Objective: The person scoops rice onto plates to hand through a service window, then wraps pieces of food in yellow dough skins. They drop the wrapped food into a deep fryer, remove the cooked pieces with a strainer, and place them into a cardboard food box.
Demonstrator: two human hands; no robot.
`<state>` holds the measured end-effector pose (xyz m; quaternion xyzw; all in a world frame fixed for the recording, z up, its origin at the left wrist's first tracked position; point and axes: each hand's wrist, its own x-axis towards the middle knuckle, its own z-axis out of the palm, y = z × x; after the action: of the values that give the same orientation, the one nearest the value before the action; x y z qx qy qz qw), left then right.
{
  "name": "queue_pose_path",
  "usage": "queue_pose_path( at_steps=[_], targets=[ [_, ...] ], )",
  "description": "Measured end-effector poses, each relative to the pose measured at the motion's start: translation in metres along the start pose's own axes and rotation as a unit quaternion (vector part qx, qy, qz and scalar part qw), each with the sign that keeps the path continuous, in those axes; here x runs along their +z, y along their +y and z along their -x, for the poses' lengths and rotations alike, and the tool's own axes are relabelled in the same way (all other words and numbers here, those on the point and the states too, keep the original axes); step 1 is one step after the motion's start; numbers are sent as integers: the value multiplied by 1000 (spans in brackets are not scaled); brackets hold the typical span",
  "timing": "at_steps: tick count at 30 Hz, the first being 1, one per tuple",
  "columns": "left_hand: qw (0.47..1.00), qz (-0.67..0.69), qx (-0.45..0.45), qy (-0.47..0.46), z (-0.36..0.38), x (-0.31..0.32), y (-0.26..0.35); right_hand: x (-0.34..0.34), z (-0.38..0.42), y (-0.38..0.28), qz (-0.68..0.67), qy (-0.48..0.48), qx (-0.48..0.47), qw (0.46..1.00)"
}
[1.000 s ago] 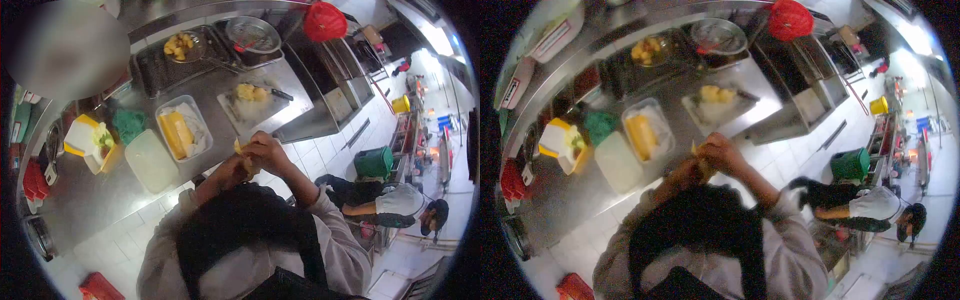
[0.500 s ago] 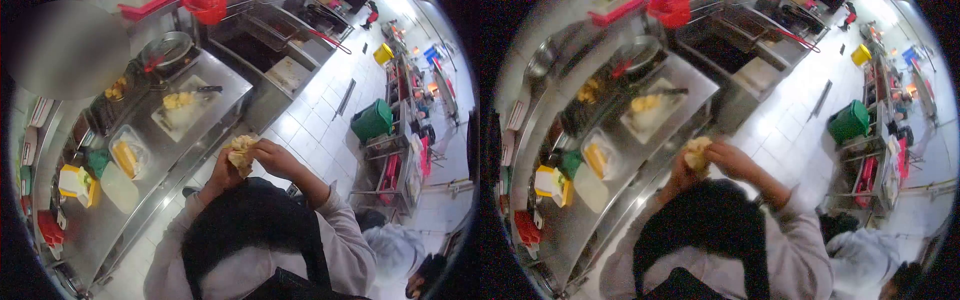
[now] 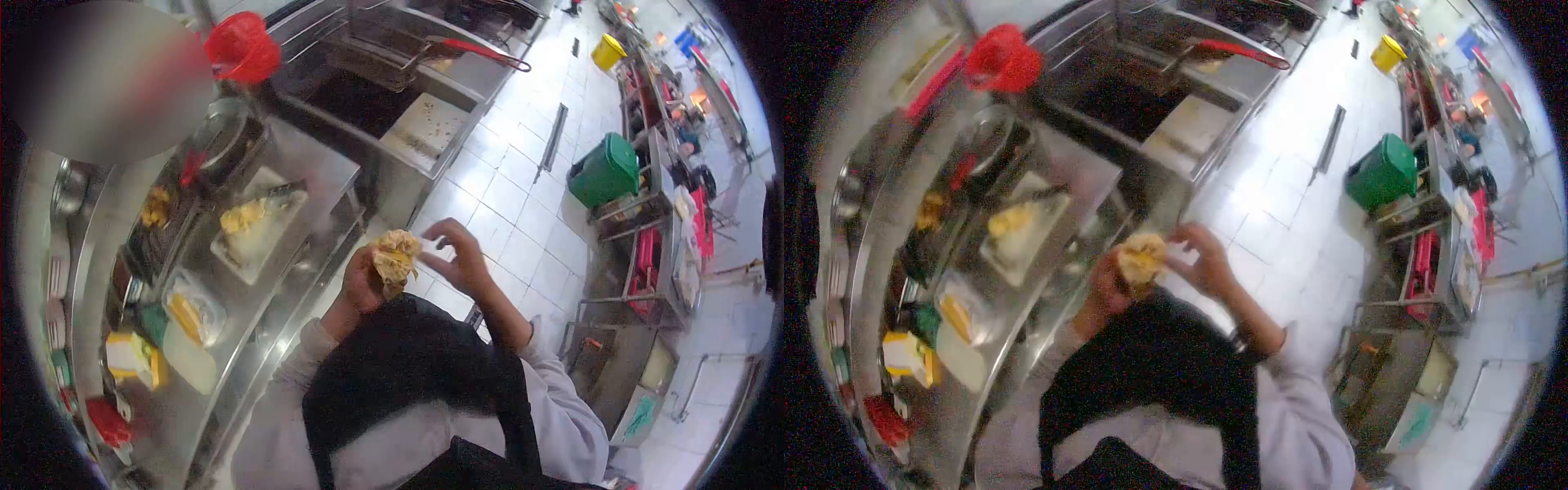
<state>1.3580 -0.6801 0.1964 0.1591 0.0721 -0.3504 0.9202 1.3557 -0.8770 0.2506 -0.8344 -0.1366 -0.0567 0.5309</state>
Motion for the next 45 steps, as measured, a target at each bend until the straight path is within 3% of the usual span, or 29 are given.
queue_pose_path(
  at_steps=[3, 7, 9, 13, 16, 18, 19, 23, 26, 27, 28, 29, 30, 31, 33, 36, 39, 40, 42, 44, 45],
  targets=[
    [999, -17, -34, -27, -39, -12, 6, 3, -29, 25, 63, -3, -51, 997],
    [991, 25, -106, -83, -100, -25, 16, -22, -62, 48, 28, 2, 59, 998],
    [977, -102, -163, -88, -125, -28, 22, -36, -76, 63, 28, -14, 99, 995],
    [961, -226, -139, -73, -153, 13, 43, -49, -99, 84, 0, -18, 143, 990],
    [968, -186, -156, -69, -178, 19, 54, -59, -115, 109, -15, -2, 171, 985],
    [971, -196, -119, -65, -200, 24, 55, -71, -129, 122, -245, 12, 196, 949],
    [973, -206, -81, -67, -214, 27, 55, -81, -138, 129, -248, 8, 190, 950],
    [950, -310, 10, 27, -272, 35, 50, -121, -181, 151, -263, -114, 178, 941],
    [922, -379, 8, 84, -316, 51, 42, -146, -230, 177, -29, -159, 81, 984],
    [921, -376, 30, 95, -326, 63, 44, -159, -253, 190, -31, -177, 65, 982],
    [904, -416, 92, 37, -331, 81, 48, -175, -277, 205, -47, -260, 83, 961],
    [958, -272, 84, 15, -347, 72, 43, -186, -298, 219, -65, -338, 103, 933],
    [990, -121, 72, -3, -364, 63, 39, -190, -317, 233, -237, -350, 125, 898],
    [988, -129, 82, 6, -372, 61, 44, -196, -341, 261, -207, -352, 197, 892],
    [976, -165, 106, 97, -381, 56, 47, -210, -403, 290, -65, -367, 174, 911],
    [961, -171, 164, 146, -371, 34, 47, -200, -478, 328, -5, -206, 102, 973],
    [945, -157, 217, 189, -341, 25, 47, -159, -548, 381, 108, -150, -21, 983],
    [822, -456, 290, 178, -327, -2, 44, -145, -560, 379, 167, -133, -59, 975],
    [890, -161, 257, 341, -311, 16, 32, -99, -595, 447, 222, -106, -166, 955],
    [853, -133, 323, 387, -283, 36, 22, -82, -601, 443, 230, -167, -154, 946],
    [834, -138, 354, 399, -266, 40, 14, -74, -608, 457, 204, -177, -194, 943]
  ],
)
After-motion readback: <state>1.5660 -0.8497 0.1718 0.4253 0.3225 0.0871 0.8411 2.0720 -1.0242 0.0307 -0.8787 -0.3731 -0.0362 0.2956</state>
